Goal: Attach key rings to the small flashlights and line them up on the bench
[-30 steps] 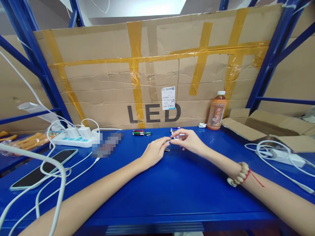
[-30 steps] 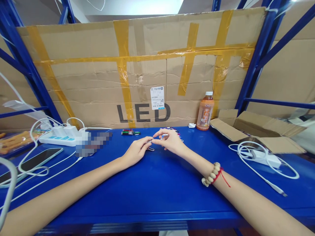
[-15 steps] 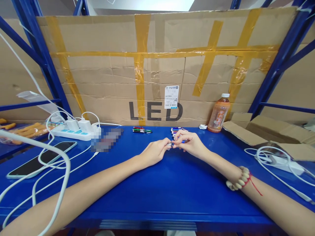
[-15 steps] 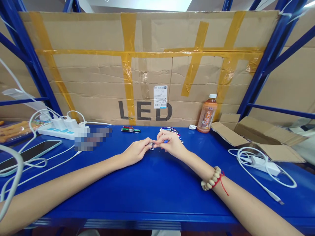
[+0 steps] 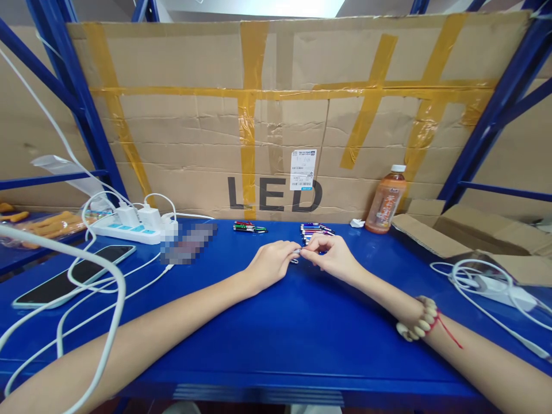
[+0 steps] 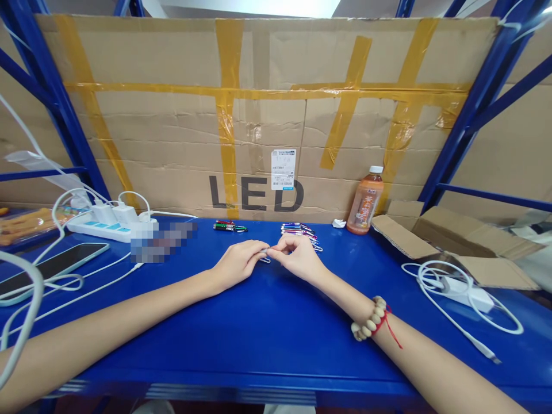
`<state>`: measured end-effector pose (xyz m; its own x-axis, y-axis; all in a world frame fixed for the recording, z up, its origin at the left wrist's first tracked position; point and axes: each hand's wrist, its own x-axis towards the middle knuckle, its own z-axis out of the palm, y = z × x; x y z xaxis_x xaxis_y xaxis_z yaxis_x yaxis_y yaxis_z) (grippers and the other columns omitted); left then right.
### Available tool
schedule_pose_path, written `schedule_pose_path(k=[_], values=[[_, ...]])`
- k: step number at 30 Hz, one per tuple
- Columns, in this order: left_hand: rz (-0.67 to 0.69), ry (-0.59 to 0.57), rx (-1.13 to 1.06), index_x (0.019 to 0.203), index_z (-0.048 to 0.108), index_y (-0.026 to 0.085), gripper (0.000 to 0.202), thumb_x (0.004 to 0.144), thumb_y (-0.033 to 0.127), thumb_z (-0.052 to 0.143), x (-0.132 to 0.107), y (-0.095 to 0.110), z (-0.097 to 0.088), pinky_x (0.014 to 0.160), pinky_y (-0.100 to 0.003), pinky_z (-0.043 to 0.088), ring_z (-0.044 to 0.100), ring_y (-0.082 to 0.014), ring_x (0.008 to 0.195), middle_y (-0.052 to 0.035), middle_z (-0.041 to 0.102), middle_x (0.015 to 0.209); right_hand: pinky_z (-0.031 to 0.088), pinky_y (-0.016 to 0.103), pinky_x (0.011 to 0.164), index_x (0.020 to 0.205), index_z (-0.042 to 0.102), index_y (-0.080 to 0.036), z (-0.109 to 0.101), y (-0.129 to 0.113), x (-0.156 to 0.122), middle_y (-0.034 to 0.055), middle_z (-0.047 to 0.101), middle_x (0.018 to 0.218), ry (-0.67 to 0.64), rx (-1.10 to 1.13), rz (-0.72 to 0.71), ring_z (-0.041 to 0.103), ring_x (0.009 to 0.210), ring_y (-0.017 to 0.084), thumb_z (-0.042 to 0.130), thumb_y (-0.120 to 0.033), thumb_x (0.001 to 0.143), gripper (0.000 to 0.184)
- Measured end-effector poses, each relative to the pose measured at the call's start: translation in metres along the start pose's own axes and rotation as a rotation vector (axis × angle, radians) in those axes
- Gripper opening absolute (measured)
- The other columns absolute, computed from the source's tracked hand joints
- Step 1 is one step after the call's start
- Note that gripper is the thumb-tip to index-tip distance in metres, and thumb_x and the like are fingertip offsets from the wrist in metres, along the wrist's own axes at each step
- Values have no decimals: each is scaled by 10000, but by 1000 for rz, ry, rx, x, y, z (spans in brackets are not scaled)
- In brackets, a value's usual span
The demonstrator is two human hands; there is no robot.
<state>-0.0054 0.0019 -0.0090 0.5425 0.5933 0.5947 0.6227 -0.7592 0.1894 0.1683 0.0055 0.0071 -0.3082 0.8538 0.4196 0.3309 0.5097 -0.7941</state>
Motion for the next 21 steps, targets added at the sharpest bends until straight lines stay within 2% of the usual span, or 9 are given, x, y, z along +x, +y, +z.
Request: schedule_pose_path(k=[3,7,14,21], values=[[-15,6,4,938,571,183,247,893,232,333,0,0,0,797,-284,449,578,-160,872,-52,643,920,361,184,321,574,542,-143,1,-3,-1,-6,498,501,-4,54,150,444,416,78,708,-550,530,441],[-26,17,-6,961,570,191,245,896,237,338,1,2,-1,813,-280,447,579,-158,894,-45,645,956,353,162,323,584,572,-133,-1,-9,0,-21,477,458,-21,99,238,428,417,66,734,-509,506,417],[-55,11,-46,996,558,195,242,900,258,345,3,3,-2,838,-270,440,578,-154,934,-38,635,1008,342,141,345,650,629,-121,-8,-8,4,-25,499,494,-76,130,276,414,445,49,747,-449,528,370],[-101,-40,-97,1012,542,196,244,905,267,334,5,6,-4,834,-274,434,578,-157,940,-34,633,1017,342,137,359,675,634,-117,-10,-3,6,-30,488,493,-91,149,284,411,459,48,739,-461,541,384]])
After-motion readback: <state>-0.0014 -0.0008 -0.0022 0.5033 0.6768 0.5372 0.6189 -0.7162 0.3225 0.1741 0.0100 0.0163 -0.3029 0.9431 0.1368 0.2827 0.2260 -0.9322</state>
